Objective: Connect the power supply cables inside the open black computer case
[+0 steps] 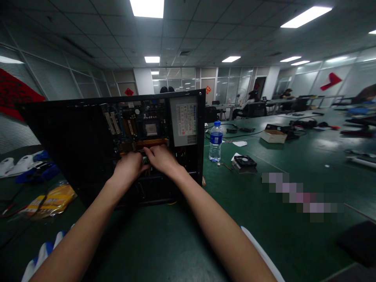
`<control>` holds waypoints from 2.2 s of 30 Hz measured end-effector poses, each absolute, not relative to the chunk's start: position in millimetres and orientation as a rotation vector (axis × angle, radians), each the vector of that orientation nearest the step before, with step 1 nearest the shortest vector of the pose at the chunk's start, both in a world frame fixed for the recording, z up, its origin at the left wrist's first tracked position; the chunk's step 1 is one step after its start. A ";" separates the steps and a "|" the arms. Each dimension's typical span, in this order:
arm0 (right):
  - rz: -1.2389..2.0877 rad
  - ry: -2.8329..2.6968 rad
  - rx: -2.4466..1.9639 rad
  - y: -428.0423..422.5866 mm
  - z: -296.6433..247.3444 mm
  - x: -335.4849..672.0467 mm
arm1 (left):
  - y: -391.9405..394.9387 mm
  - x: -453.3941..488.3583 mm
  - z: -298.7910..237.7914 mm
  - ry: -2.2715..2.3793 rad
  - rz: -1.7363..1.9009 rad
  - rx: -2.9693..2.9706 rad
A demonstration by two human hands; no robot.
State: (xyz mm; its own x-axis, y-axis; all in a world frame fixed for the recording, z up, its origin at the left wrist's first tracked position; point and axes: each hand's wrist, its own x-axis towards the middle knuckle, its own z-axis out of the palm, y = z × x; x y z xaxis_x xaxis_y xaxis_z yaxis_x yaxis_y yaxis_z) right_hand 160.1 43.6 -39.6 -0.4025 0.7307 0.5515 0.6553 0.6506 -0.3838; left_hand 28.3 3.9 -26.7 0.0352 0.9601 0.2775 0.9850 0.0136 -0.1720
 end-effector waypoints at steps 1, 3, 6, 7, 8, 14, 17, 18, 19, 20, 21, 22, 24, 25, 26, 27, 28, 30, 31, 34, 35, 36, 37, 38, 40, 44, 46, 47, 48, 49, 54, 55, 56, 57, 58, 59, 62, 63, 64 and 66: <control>0.108 -2.164 -1.112 44.3 -40.1 160.8 | -0.2 28.8 -22.3 -1.985 -0.102 -1.988; 0.057 -2.199 -1.243 45.5 -41.8 162.4 | -8.9 28.8 -11.4 -1.985 -0.109 -1.956; 0.079 -2.323 -1.470 45.3 -44.2 164.7 | -21.3 24.7 6.8 -2.010 -0.152 -1.897; 0.107 -2.375 -1.530 44.7 -44.6 165.6 | -24.8 21.9 12.1 -2.020 -0.158 -1.903; 0.132 -2.422 -1.580 44.1 -44.8 166.5 | -27.8 18.3 16.6 -2.023 -0.161 -1.937; 0.218 -2.429 -1.645 42.8 -43.7 171.5 | -40.0 -4.1 24.6 -1.940 -0.072 -2.641; 0.207 -2.327 -1.565 38.6 -39.9 168.9 | -44.5 -5.2 23.0 -1.939 -0.142 -2.712; 0.187 -2.294 -1.534 35.6 -37.2 167.1 | -45.4 -4.2 22.5 -1.936 -0.168 -2.693; 0.160 -2.257 -1.500 31.9 -33.7 165.1 | -46.1 -3.0 22.0 -1.930 -0.188 -2.668; 0.128 -2.218 -1.460 27.6 -29.5 163.4 | -46.3 -1.9 21.7 -1.921 -0.206 -2.640; 0.099 -2.181 -1.405 23.0 -24.7 162.1 | -46.2 -1.1 21.4 -1.900 -0.221 -2.623; 0.075 -2.141 -1.334 18.4 -19.7 161.4 | -45.9 -0.5 21.4 -1.863 -0.237 -2.617; 0.076 -2.061 -1.190 10.2 -9.9 162.3 | -44.9 0.3 22.3 -1.758 -0.261 -2.632; 0.096 -2.019 -1.139 7.3 -5.9 163.5 | -44.5 0.8 23.2 -1.718 -0.267 -2.637; 0.126 -1.976 -1.107 5.2 -2.6 165.0 | -44.4 1.5 24.4 -1.697 -0.267 -2.640; 0.155 -1.933 -1.092 4.1 -0.2 166.6 | -44.6 2.7 25.8 -1.687 -0.268 -2.644; 0.182 -1.892 -1.084 3.9 1.2 167.9 | -45.2 4.2 27.1 -1.682 -0.275 -2.652; 0.231 -1.836 -1.057 4.9 2.0 169.6 | -47.4 7.8 29.4 -1.656 -0.311 -2.683; 0.256 -1.815 -1.045 5.6 1.8 170.0 | -48.9 9.7 30.1 -1.635 -0.338 -2.697; 0.348 -1.767 -1.011 5.8 1.3 170.7 | -53.5 14.2 32.2 -1.601 -0.407 -2.703; 0.385 -1.776 -0.994 4.6 1.8 171.2 | -54.7 15.4 33.4 -1.595 -0.418 -2.708; 0.426 -1.815 -0.971 2.8 2.6 171.8 | -55.6 16.7 35.1 -1.589 -0.416 -2.723; 0.463 -1.881 -0.947 0.4 3.7 172.5 | -55.8 18.1 37.3 -1.594 -0.395 -2.742; 0.487 -1.964 -0.931 -2.4 5.1 173.3 | -55.2 19.9 40.0 -1.612 -0.345 -2.762; 0.464 -2.146 -0.939 -8.4 8.3 175.7 | -50.9 24.2 45.7 -1.671 -0.133 -2.823; 0.246 -2.404 -1.067 -19.4 11.6 186.5 | -31.8 34.6 47.7 -1.591 0.493 -3.125; 0.180 -2.462 -1.092 -25.4 8.8 195.3 | -24.3 38.1 39.6 -1.468 0.560 -3.263; 0.152 -2.468 -1.085 -29.1 5.7 199.8 | -23.2 38.9 33.1 -1.436 0.486 -3.297; 0.120 -2.462 -1.068 -33.1 1.5 204.1 | -24.1 39.0 25.1 -1.412 0.384 -3.298; 0.081 -2.446 -1.037 -37.4 -3.9 207.6 | -27.3 38.4 15.8 -1.379 0.250 -3.277; -0.225 -2.385 -0.700 -51.0 -47.5 211.8 | -64.8 27.8 -48.9 -1.198 -0.270 -2.877; -0.308 -2.377 -0.630 -50.1 -59.1 210.3 | -72.6 24.5 -64.3 -1.141 -0.318 -2.734; -0.390 -2.371 -0.531 -47.9 -71.3 208.4 | -79.1 20.8 -79.5 -1.076 -0.384 -2.625; -0.448 -2.367 -0.436 -44.8 -83.7 206.1 | -84.0 16.7 -93.8 -1.019 -0.473 -2.539; -0.487 -2.337 -0.378 -41.4 -95.9 203.8 | -87.2 12.2 -106.5 -0.951 -0.579 -2.465; -0.516 -2.304 -0.351 -38.1 -107.4 201.5 | -88.8 7.7 -116.9 -0.885 -0.656 -2.415; -0.567 -2.300 -0.309 -32.7 -133.2 196.5 | -87.7 -3.1 -132.9 -0.793 -0.737 -2.385; -0.570 -2.309 -0.320 -32.8 -138.2 195.7 | -86.6 -4.8 -133.8 -0.784 -0.762 -2.379; -0.566 -2.320 -0.335 -33.5 -141.5 195.5 | -85.8 -5.4 -133.4 -0.781 -0.790 -2.371; -0.542 -2.323 -0.365 -35.5 -143.9 196.3 | -85.3 -4.2 -130.5 -0.771 -0.854 -2.348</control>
State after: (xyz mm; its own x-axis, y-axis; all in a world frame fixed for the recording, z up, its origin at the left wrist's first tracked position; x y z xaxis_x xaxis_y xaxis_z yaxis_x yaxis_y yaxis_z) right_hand 196.3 -35.5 -143.9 -0.7060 0.1049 0.7004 0.4039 0.8720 0.2765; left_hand -4.2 -85.3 -130.5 0.6387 0.3294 0.6954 0.6580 -0.7022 -0.2718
